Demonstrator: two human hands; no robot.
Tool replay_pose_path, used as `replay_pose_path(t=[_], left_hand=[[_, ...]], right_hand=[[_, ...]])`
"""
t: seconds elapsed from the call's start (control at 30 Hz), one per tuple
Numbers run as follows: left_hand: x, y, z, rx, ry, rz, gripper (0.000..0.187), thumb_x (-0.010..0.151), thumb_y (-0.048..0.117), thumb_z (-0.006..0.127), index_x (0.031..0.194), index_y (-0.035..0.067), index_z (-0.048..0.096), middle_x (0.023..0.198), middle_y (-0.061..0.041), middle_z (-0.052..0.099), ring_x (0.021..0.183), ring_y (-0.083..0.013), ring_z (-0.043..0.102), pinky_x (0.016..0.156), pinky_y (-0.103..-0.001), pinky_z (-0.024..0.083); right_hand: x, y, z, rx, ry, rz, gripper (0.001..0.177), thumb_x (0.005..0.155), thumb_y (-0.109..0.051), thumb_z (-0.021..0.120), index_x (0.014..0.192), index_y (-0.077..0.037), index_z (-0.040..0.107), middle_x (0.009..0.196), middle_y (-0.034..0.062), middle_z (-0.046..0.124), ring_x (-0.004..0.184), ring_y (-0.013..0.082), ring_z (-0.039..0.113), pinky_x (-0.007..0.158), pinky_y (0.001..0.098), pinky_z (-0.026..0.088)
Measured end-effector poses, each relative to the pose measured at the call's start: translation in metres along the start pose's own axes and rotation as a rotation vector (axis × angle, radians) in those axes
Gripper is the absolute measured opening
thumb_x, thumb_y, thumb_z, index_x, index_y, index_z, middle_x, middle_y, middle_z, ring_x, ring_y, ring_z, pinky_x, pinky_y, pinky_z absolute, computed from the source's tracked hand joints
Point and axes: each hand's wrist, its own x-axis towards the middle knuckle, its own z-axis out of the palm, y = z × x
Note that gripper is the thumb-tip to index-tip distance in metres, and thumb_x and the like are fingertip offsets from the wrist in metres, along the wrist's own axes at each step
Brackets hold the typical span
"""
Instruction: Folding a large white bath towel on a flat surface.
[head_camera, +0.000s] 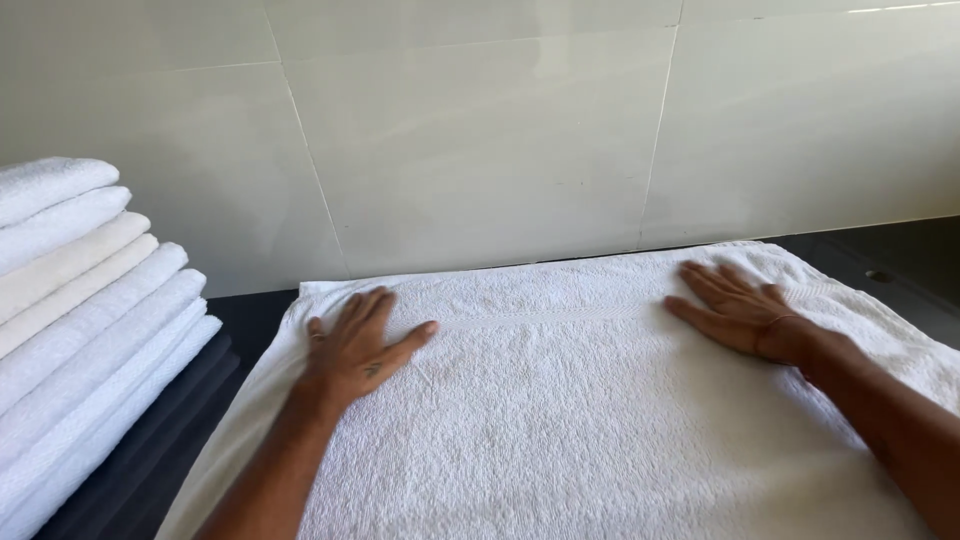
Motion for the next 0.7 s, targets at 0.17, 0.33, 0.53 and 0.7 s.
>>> replay_pose_path(t=[0.17, 0.33, 0.53, 0.7], left_hand=[[0.019, -0.013, 0.014, 0.031, 0.095, -0.032, 0.103, 0.086, 0.085, 0.035, 0.160, 0.015, 0.027, 0.169, -0.007, 0.020, 0.156, -0.0313, 0.016, 0.123, -0.067, 0.012], [0.028, 0.040, 0.014, 0.095, 0.060, 0.125, 0.094, 0.093, 0.078, 0.036, 0.159, 0.012, 0.029, 0.173, -0.009, 0.014, 0.159, -0.0325, 0.011, 0.122, -0.070, 0.010], [0.034, 0.052, 0.017, -0.047, -0.012, 0.186, 0.105, 0.084, 0.085, 0.033, 0.161, 0.015, 0.019, 0.172, -0.006, 0.007, 0.157, -0.0297, 0.006, 0.121, -0.069, 0.003], [0.050, -0.036, 0.023, -0.012, 0.090, 0.106, 0.108, 0.083, 0.089, 0.030, 0.161, 0.015, 0.024, 0.172, -0.008, 0.013, 0.159, -0.0289, 0.010, 0.125, -0.062, 0.009]], right_hand=[[0.023, -0.013, -0.003, -0.047, -0.001, -0.002, 0.087, 0.090, -0.076, 0.016, 0.163, -0.032, 0.004, 0.173, -0.0092, -0.002, 0.159, 0.0184, -0.005, 0.127, 0.0597, -0.002], [0.023, -0.100, -0.004, -0.097, 0.000, -0.086, 0.078, 0.098, -0.068, 0.012, 0.164, -0.027, 0.004, 0.173, -0.0059, 0.000, 0.159, 0.0202, -0.003, 0.125, 0.0621, -0.006], [0.016, -0.116, 0.002, -0.010, -0.049, -0.218, 0.078, 0.093, -0.068, 0.009, 0.163, -0.034, 0.002, 0.173, -0.0092, -0.003, 0.159, 0.0138, -0.006, 0.126, 0.0569, -0.005], [0.043, -0.028, 0.004, -0.019, 0.017, -0.095, 0.080, 0.093, -0.070, 0.010, 0.163, -0.033, 0.004, 0.173, -0.0094, -0.002, 0.160, 0.0142, -0.004, 0.127, 0.0528, -0.001]])
